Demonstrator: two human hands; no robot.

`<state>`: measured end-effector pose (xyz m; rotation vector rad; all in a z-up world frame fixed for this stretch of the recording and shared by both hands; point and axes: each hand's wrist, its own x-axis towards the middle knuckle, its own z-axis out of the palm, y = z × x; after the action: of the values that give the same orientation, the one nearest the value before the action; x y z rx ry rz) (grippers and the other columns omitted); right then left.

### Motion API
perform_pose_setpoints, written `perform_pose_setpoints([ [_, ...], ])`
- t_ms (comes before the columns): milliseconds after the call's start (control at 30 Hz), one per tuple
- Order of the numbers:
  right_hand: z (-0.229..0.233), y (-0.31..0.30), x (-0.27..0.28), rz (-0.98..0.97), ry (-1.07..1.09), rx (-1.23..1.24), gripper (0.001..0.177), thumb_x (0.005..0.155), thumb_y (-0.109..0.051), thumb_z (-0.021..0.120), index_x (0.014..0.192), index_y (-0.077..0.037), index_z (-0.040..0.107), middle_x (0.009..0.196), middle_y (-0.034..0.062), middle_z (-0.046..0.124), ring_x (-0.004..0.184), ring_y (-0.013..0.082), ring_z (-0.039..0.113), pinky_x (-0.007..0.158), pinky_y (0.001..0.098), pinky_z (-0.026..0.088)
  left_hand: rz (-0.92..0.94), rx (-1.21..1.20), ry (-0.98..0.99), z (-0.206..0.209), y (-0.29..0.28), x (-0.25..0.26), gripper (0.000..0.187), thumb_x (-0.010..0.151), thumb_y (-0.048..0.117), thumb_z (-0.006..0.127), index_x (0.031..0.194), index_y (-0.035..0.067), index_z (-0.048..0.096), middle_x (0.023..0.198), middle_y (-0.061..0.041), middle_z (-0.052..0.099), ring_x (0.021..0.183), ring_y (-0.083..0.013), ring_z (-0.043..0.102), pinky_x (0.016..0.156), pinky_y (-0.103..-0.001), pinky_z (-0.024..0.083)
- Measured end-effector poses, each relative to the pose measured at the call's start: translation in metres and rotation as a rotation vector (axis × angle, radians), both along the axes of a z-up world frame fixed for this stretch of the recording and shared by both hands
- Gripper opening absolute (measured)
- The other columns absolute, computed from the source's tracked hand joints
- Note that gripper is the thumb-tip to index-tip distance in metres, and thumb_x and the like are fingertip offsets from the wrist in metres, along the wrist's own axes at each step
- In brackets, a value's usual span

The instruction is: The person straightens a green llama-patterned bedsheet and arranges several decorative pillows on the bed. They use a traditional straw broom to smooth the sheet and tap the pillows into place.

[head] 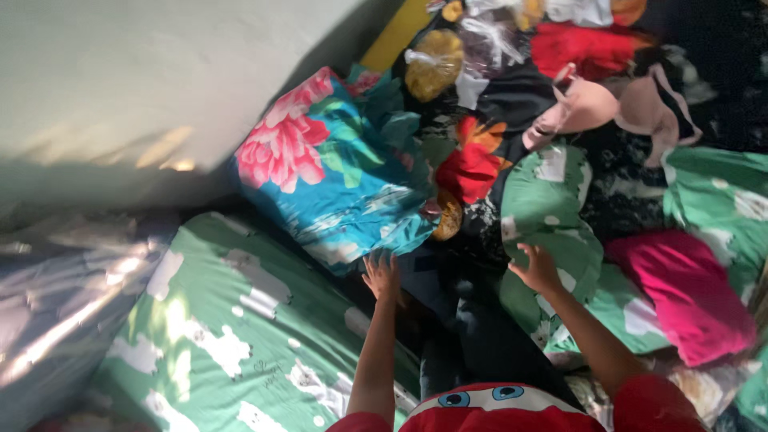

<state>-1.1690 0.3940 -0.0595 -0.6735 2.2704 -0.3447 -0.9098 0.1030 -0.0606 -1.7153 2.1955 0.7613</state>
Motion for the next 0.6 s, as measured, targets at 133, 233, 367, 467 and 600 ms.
perform_pose_setpoints([
  [133, 0.017, 0.068, 0.048, -0.382, -0.181, 0.370, 0.093, 0.077, -0.056, 0.082, 0.152, -0.017, 0.043, 0.148, 0.0207, 0.044, 0.133, 0.0459, 0.045, 0.098, 0.0648, 0.044, -0.079, 0.105, -0.057, 0.010, 0.018, 0.000, 0.057, 0.099, 0.058, 0.049, 0.144, 0.024, 0.056, 0.161, -0.005, 0.037, 0.153, -0.0309, 0.024, 0.116, -0.065, 0.024],
  [233, 0.031, 0.111, 0.075, -0.846, -0.170, 0.465, 0.112, 0.069, -0.061, 0.083, 0.161, -0.024, 0.030, 0.156, 0.0170, 0.034, 0.141, 0.0461, 0.038, 0.104, 0.0678, 0.040, -0.238, 0.091, -0.054, 0.010, 0.027, -0.015, 0.058, 0.099, 0.056, 0.049, 0.145, 0.023, 0.054, 0.159, -0.009, 0.041, 0.150, -0.0351, 0.028, 0.115, -0.061, 0.028],
  [367, 0.029, 0.169, 0.095, -1.329, -0.140, 0.369, 0.119, 0.071, -0.069, 0.078, 0.164, -0.027, 0.016, 0.163, 0.0191, 0.015, 0.148, 0.0465, 0.023, 0.106, 0.0733, 0.032, -0.651, -0.015, 0.034, -0.015, 0.045, -0.065, 0.055, 0.103, 0.052, 0.047, 0.147, 0.021, 0.055, 0.158, -0.015, 0.047, 0.148, -0.0388, 0.035, 0.119, -0.055, 0.031],
  [467, 0.010, 0.204, 0.101, -1.516, -0.056, 0.301, 0.116, 0.074, -0.072, 0.078, 0.162, -0.025, 0.019, 0.162, 0.0207, 0.016, 0.149, 0.0458, 0.016, 0.112, 0.0707, 0.024, -0.725, 0.094, 0.168, -0.047, 0.066, -0.118, 0.063, 0.103, 0.054, 0.045, 0.151, 0.013, 0.048, 0.158, -0.017, 0.044, 0.149, -0.0386, 0.036, 0.120, -0.052, 0.030],
  [600, -0.013, 0.242, 0.121, -1.663, 0.055, 0.309, 0.113, 0.077, -0.073, 0.075, 0.164, -0.025, 0.021, 0.163, 0.0180, 0.021, 0.150, 0.0448, 0.020, 0.116, 0.0695, 0.023, -0.873, 0.214, 0.205, -0.085, 0.111, -0.194, 0.072, 0.104, 0.056, 0.043, 0.156, 0.006, 0.040, 0.159, -0.019, 0.041, 0.149, -0.0380, 0.035, 0.120, -0.049, 0.029],
])
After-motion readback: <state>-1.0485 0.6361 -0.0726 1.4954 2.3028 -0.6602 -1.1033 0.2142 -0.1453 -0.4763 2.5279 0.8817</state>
